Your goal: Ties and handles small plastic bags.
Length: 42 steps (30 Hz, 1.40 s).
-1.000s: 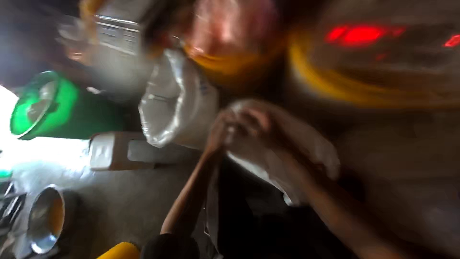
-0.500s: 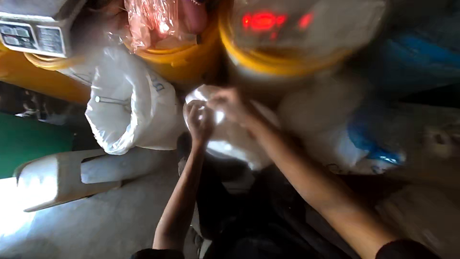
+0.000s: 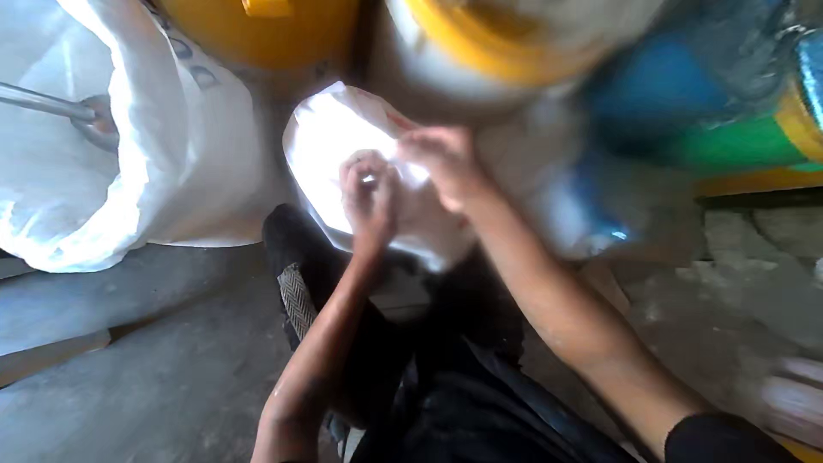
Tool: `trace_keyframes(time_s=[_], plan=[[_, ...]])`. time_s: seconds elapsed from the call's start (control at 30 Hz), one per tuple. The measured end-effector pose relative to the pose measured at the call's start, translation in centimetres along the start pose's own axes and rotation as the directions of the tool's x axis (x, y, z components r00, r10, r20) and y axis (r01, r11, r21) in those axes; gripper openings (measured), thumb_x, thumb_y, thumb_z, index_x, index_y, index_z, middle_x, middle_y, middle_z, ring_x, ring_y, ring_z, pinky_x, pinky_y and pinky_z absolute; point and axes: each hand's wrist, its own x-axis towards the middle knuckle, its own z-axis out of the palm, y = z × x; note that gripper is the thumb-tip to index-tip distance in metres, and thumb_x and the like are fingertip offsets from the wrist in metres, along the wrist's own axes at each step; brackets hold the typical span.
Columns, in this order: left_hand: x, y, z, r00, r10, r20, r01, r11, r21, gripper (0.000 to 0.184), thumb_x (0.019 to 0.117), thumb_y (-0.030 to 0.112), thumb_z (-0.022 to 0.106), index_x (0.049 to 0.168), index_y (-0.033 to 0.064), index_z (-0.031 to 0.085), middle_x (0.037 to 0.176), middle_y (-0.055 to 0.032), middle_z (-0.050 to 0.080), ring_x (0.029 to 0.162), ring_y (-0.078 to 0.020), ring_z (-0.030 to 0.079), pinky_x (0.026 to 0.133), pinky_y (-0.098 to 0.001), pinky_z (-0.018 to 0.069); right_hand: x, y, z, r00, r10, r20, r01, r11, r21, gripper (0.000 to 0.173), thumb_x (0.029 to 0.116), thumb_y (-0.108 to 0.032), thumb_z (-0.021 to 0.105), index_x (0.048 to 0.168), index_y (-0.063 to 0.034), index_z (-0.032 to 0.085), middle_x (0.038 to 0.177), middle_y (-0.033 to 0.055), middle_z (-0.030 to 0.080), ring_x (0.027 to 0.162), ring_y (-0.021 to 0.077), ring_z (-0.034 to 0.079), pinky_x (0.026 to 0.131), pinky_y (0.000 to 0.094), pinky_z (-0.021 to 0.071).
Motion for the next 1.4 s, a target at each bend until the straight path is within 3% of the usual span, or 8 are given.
trace_keyframes(time_s=[0.13,0.33,0.53,0.87,1.0,1.1,1.3,1.4], plan=[[-0.8,-0.3,0.1,1.000,0.001,0.002,-0.001,0.999,0.036,0.006,0.0955,0.006,0.063,0.100,0.0092,0.061,0.125,-0.0039,0.055,0.109,-0.0089,0.059,0.080,-0.0208,0.0567,0.9,-0.3,-0.2,0.997,-0.044,0.064,0.059,0.967,-0.247,0.012,0.0949,-0.015,0.068,0.095,-0.0048,0.075,0.081,-0.0002,0.071,0.070,0.0028,0.065,0.067,0.0235,0.0565],[5.6,2.5,-2.9,0.980,-0.021,0.199,-0.060,0.919,0.390,0.046,0.0975,0.016,0.063,0.140,0.0007,0.057,0.138,-0.0215,0.045,0.099,-0.0135,0.062,0.071,-0.0222,0.0556,0.5,-1.1,-0.6,0.957,-0.285,0.048,0.275,0.847,-0.455,0.017,0.0982,-0.011,0.063,0.104,0.0003,0.075,0.096,0.0071,0.074,0.084,0.0014,0.068,0.078,0.0177,0.0553],[11.2,5.0,-3.8,0.833,-0.187,0.521,-0.301,0.636,0.711,0.022,0.0957,0.028,0.069,0.105,0.0099,0.076,0.132,-0.0167,0.059,0.120,-0.0353,0.055,0.099,-0.0492,0.0477,1.5,-0.4,-0.1,0.818,-0.574,-0.014,0.475,0.690,-0.546,0.015,0.0962,-0.005,0.063,0.100,0.0027,0.075,0.102,0.0162,0.073,0.090,0.0121,0.070,0.079,0.0210,0.0573],[7.1,0.7,-2.9,0.923,0.238,0.301,-0.381,0.671,0.636,0.010,0.0928,0.012,0.069,0.090,0.0038,0.073,0.105,-0.0178,0.064,0.096,-0.0261,0.062,0.082,-0.0342,0.0524,-0.1,-2.3,-1.1,0.959,-0.284,0.010,0.257,0.853,-0.454,0.023,0.1021,-0.021,0.057,0.111,-0.0029,0.069,0.090,0.0028,0.068,0.071,-0.0003,0.061,0.060,0.0152,0.0505],[6.2,-1.1,-2.4,0.892,0.372,0.256,-0.446,0.641,0.625,0.009,0.0915,0.009,0.067,0.089,0.0030,0.074,0.099,-0.0181,0.065,0.091,-0.0246,0.062,0.078,-0.0308,0.0519,1.3,-2.2,-0.2,0.955,-0.291,0.059,0.268,0.757,-0.596,0.018,0.0929,-0.021,0.070,0.099,-0.0041,0.075,0.095,0.0081,0.071,0.082,0.0097,0.068,0.073,0.0247,0.0571],[5.7,-1.0,-2.3,0.903,0.352,0.245,-0.424,0.642,0.639,0.007,0.0929,0.008,0.069,0.091,0.0036,0.073,0.102,-0.0170,0.062,0.092,-0.0230,0.061,0.077,-0.0296,0.0521,1.7,-1.9,0.4,0.939,-0.336,0.079,0.303,0.691,-0.656,0.013,0.0927,-0.011,0.067,0.097,-0.0037,0.077,0.098,0.0112,0.073,0.088,0.0162,0.071,0.079,0.0318,0.0586],[5.3,-0.8,-2.2,0.924,0.336,0.183,-0.374,0.696,0.613,0.006,0.0904,0.008,0.072,0.090,0.0020,0.073,0.102,-0.0173,0.061,0.093,-0.0210,0.062,0.080,-0.0267,0.0537,0.8,-1.8,0.8,0.913,-0.403,0.069,0.353,0.692,-0.630,0.014,0.0975,-0.009,0.063,0.100,-0.0017,0.074,0.105,0.0123,0.072,0.091,0.0125,0.070,0.080,0.0232,0.0570],[5.7,0.6,-3.0,0.951,0.206,0.232,-0.299,0.805,0.512,0.018,0.0913,0.013,0.067,0.104,0.0006,0.071,0.112,-0.0153,0.058,0.093,-0.0148,0.059,0.069,-0.0208,0.0501,0.6,-1.8,0.7,0.889,-0.453,0.061,0.398,0.704,-0.588,0.014,0.0996,-0.010,0.062,0.102,-0.0015,0.074,0.107,0.0111,0.070,0.094,0.0094,0.068,0.082,0.0203,0.0568]])
